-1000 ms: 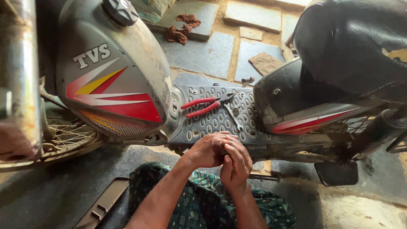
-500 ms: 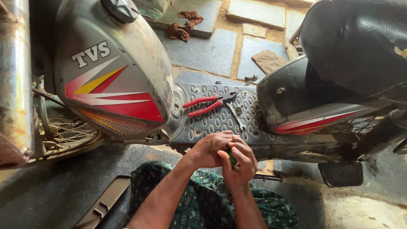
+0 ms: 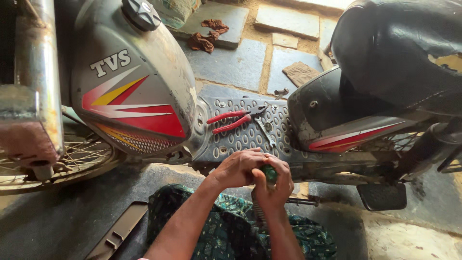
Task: The person works on the wiring and components of a moped using a screwdriver.
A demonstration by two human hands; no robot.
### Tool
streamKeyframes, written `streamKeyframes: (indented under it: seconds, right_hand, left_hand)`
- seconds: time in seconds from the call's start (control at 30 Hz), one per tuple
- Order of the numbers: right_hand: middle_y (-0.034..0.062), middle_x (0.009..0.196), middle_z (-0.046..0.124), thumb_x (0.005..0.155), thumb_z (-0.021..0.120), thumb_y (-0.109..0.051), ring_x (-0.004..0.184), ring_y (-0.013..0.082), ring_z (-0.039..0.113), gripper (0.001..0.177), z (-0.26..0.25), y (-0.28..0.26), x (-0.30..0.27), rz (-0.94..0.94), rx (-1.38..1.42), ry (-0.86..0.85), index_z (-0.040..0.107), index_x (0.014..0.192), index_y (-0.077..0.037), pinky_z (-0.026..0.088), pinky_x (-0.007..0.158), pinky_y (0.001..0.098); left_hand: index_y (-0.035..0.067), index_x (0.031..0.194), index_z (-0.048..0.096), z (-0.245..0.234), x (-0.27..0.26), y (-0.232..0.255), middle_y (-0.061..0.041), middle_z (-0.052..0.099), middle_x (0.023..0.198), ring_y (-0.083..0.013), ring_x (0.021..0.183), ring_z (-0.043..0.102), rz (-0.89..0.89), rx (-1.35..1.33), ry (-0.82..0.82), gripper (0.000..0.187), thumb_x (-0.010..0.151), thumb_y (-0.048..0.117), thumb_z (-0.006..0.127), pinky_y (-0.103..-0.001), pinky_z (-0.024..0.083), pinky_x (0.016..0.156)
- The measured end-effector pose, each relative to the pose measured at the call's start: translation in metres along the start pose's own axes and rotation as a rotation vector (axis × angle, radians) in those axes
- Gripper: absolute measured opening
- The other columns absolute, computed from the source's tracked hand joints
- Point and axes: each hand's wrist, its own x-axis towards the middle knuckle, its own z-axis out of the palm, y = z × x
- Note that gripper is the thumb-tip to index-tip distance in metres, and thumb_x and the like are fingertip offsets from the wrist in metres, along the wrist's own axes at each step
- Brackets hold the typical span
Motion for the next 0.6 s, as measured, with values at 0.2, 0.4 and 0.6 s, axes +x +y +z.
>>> streamKeyframes:
  seconds: [0.2, 0.4, 0.6]
  right_hand:
    - [0.0210, 0.128, 0.067, 0.115, 0.042, -0.035, 0.121, 0.0351, 0.069, 0.040, -0.005, -0.002, 0.000, -0.094, 0.162, -0.041, 0.055, 0.134, -0.003, 0.056, 0.104, 0.0455]
    - [0.0189, 0.122, 0.070, 0.115, 0.045, -0.031, 0.119, 0.0395, 0.071, 0.031, -0.004, 0.012, -0.002, -0.146, 0.099, -0.062, 0.059, 0.129, -0.007, 0.058, 0.103, 0.0484]
    - [0.0196, 0.118, 0.069, 0.114, 0.048, -0.033, 0.114, 0.0379, 0.072, 0.030, 0.003, 0.017, 0.002, -0.196, 0.140, -0.018, 0.056, 0.127, -0.007, 0.061, 0.100, 0.0487]
  left_hand:
    - [0.007, 0.097, 0.064, 0.004, -0.002, -0.001, -0.008, 0.068, 0.083, -0.0330, 0.087, 0.069, -0.131, 0.057, -0.039, 0.032, 0.072, 0.008, 0.084, -0.039, 0.058, 0.097]
    - [0.008, 0.103, 0.065, 0.004, -0.001, -0.001, -0.009, 0.074, 0.099, -0.0333, 0.095, 0.071, -0.032, 0.001, 0.012, 0.030, 0.080, 0.013, 0.083, -0.046, 0.049, 0.113]
    - [0.008, 0.107, 0.066, 0.004, 0.000, -0.002, -0.011, 0.075, 0.103, -0.0336, 0.100, 0.071, -0.083, -0.017, -0.002, 0.033, 0.078, 0.012, 0.081, -0.046, 0.048, 0.116]
